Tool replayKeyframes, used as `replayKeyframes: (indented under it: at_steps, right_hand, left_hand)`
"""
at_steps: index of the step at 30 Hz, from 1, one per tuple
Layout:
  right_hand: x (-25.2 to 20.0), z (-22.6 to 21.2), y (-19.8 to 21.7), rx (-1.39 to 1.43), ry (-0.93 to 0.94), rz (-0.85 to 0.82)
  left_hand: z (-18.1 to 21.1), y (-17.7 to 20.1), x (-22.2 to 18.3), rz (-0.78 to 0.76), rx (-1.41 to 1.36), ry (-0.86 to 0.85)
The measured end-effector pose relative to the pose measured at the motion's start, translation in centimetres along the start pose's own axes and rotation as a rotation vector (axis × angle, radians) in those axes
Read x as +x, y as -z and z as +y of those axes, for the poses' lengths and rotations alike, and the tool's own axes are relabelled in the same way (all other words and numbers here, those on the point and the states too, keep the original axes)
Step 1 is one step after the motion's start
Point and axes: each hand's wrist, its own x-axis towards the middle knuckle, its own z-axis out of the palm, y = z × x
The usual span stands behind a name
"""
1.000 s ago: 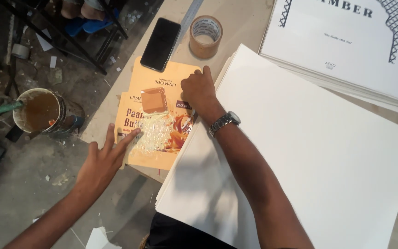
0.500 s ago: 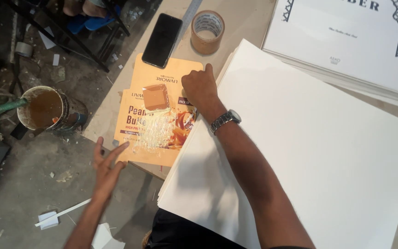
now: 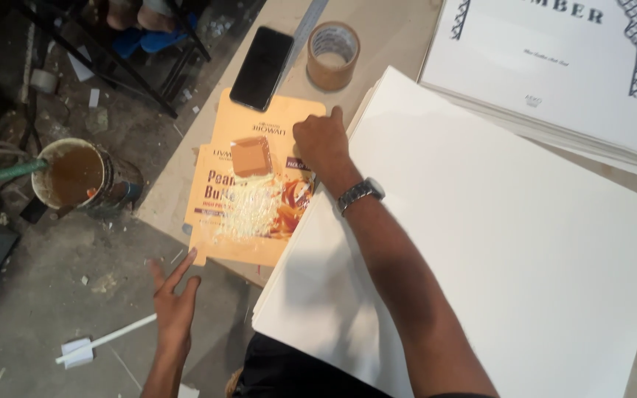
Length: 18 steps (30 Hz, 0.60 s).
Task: The recorder is seen applying adhesive or handling large white paper sheets on a cluttered work table.
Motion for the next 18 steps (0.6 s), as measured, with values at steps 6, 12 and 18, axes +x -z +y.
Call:
replayKeyframes:
  at_steps: [6, 12, 18]
  right_hand:
    - [-0.4, -0.3, 0.7, 0.010, 0.137, -0.026]
    - [0.7, 1.3, -2.4, -0.027, 0.128, 0.029]
    - [-0.1, 0.8, 0.9, -0.020, 0.114, -0.012]
  left_hand:
    - [2.1, -2.0, -0.9, 0.110, 0.188, -0.458]
    - [2.6, -3.0, 0.1, -0.036, -0.136, -0.105]
    - [2.1, -1.0, -0.2, 0.053, 0.231, -0.277]
